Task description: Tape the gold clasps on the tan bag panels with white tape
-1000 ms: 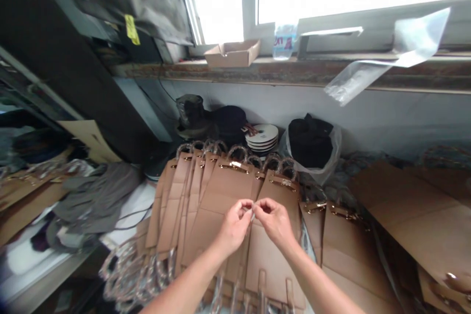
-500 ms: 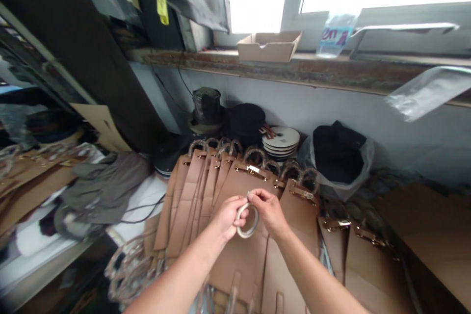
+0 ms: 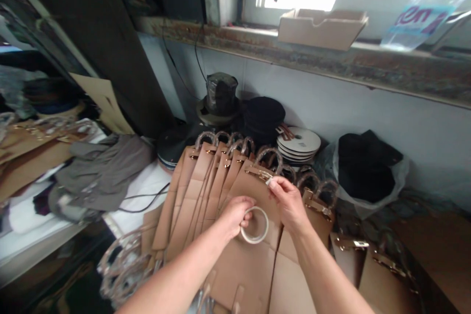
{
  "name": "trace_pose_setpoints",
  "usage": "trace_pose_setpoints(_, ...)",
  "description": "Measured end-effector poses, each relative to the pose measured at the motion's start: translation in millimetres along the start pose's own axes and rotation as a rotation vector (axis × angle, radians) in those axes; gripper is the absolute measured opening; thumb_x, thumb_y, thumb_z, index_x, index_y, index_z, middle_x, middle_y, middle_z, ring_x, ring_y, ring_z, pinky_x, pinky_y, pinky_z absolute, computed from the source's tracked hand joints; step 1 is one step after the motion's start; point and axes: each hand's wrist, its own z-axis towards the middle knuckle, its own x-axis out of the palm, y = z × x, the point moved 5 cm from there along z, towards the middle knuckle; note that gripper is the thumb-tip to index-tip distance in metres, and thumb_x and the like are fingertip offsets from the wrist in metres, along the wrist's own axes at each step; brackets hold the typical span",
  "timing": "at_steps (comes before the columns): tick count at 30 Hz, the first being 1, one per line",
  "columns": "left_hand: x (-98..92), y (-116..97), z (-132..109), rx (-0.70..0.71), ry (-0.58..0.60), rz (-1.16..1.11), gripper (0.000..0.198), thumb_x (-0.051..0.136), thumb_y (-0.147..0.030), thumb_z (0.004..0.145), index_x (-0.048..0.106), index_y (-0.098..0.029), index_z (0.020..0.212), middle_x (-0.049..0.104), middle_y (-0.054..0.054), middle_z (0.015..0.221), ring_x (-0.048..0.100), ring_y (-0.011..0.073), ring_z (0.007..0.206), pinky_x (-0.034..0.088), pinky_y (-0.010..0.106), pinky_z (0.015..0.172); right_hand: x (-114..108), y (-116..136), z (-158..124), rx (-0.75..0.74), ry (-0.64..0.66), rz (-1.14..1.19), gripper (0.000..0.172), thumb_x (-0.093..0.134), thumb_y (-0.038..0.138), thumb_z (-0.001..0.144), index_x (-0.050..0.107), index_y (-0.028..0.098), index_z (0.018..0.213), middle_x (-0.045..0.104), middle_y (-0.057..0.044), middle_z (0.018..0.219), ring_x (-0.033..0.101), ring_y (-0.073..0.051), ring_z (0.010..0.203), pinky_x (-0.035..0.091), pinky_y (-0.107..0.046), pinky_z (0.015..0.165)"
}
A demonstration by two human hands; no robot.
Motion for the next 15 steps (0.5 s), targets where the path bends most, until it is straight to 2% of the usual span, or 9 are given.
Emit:
trace_pose_setpoints(3, -0.3, 8, -2, 0.070, -0.001, 0.097, 0.015, 0.067, -0.029, 0.080, 0.058, -0.017, 0.079, 0.045, -0.008, 0.052, 0.034, 0.0043, 0.037, 0.015, 0.016, 0.035, -6, -1, 19, -0.044, 0.026, -0.309, 0.033, 0.071, 0.053, 0.083, 0.069, 0.020, 0.082, 0.063, -0.002, 0.073, 0.055, -0.018, 0.070, 0.044, -0.030, 0.070)
trace_pose_setpoints(5, 0.6, 12, -5, 0.106, 0.007, 0.160, 0.014, 0.062, -0.031, 0.084, 0.059, -0.018, 0.080, 0.045, -0.008, 0.048, 0.035, 0.0059, 0.036, 0.018, 0.016, 0.034, -11, -11, 29, -0.055, -0.022, -0.420, 0.038, 0.069, 0.057, 0.082, 0.070, 0.020, 0.084, 0.065, -0.003, 0.076, 0.058, -0.019, 0.070, 0.046, -0.031, 0.069)
trace_pose_setpoints(7, 2.3, 13, -7, 0.126, 0.024, 0.208, 0.016, 0.060, -0.033, 0.086, 0.060, -0.018, 0.083, 0.051, -0.005, 0.049, 0.036, 0.0067, 0.035, 0.022, 0.017, 0.033, -15, -21, 36, -0.068, -0.073, -0.472, 0.040, 0.066, 0.059, 0.083, 0.071, 0.020, 0.086, 0.068, -0.004, 0.080, 0.061, -0.019, 0.069, 0.047, -0.031, 0.066)
trace_pose_setpoints(8, 3.6, 9, -7, 0.157, 0.033, 0.238, 0.017, 0.059, -0.034, 0.087, 0.061, -0.017, 0.085, 0.060, -0.002, 0.057, 0.038, 0.0064, 0.035, 0.024, 0.017, 0.033, -16, -25, 38, -0.074, -0.078, -0.492, 0.040, 0.065, 0.060, 0.083, 0.071, 0.020, 0.086, 0.068, -0.005, 0.081, 0.062, -0.020, 0.068, 0.047, -0.031, 0.064)
trace_pose_setpoints(10, 7.3, -6, -7, 0.289, 0.048, 0.321, 0.019, 0.059, -0.036, 0.088, 0.062, -0.017, 0.085, 0.073, 0.009, 0.097, 0.045, 0.0048, 0.041, 0.029, 0.016, 0.033, -15, -28, 42, -0.069, -0.052, -0.529, 0.040, 0.063, 0.060, 0.084, 0.070, 0.021, 0.088, 0.069, -0.005, 0.082, 0.063, -0.020, 0.066, 0.048, -0.030, 0.062)
trace_pose_setpoints(12, 12.7, -28, -5, 0.460, 0.076, 0.411, 0.019, 0.058, -0.034, 0.090, 0.062, -0.017, 0.083, 0.058, 0.013, 0.142, 0.055, 0.0052, 0.055, 0.037, 0.015, 0.036, -14, -27, 46, -0.041, -0.022, -0.552, 0.037, 0.062, 0.058, 0.084, 0.070, 0.022, 0.089, 0.070, -0.004, 0.079, 0.063, -0.019, 0.062, 0.048, -0.030, 0.059)
trace_pose_setpoints(13, 15.5, -38, -3, 0.523, 0.096, 0.445, 0.019, 0.057, -0.032, 0.090, 0.061, -0.017, 0.081, 0.047, 0.011, 0.153, 0.059, 0.0063, 0.061, 0.041, 0.015, 0.038, -14, -26, 48, -0.020, -0.009, -0.558, 0.036, 0.062, 0.057, 0.084, 0.070, 0.023, 0.090, 0.070, -0.003, 0.078, 0.063, -0.019, 0.059, 0.048, -0.030, 0.058)
trace_pose_setpoints(15, 19.2, -52, 4, 0.557, 0.139, 0.481, 0.017, 0.056, -0.029, 0.090, 0.061, -0.016, 0.080, 0.039, 0.010, 0.160, 0.062, 0.0091, 0.070, 0.046, 0.016, 0.041, -14, -23, 53, 0.026, 0.013, -0.555, 0.033, 0.063, 0.055, 0.084, 0.070, 0.023, 0.089, 0.070, -0.002, 0.075, 0.062, -0.018, 0.056, 0.048, -0.030, 0.054)
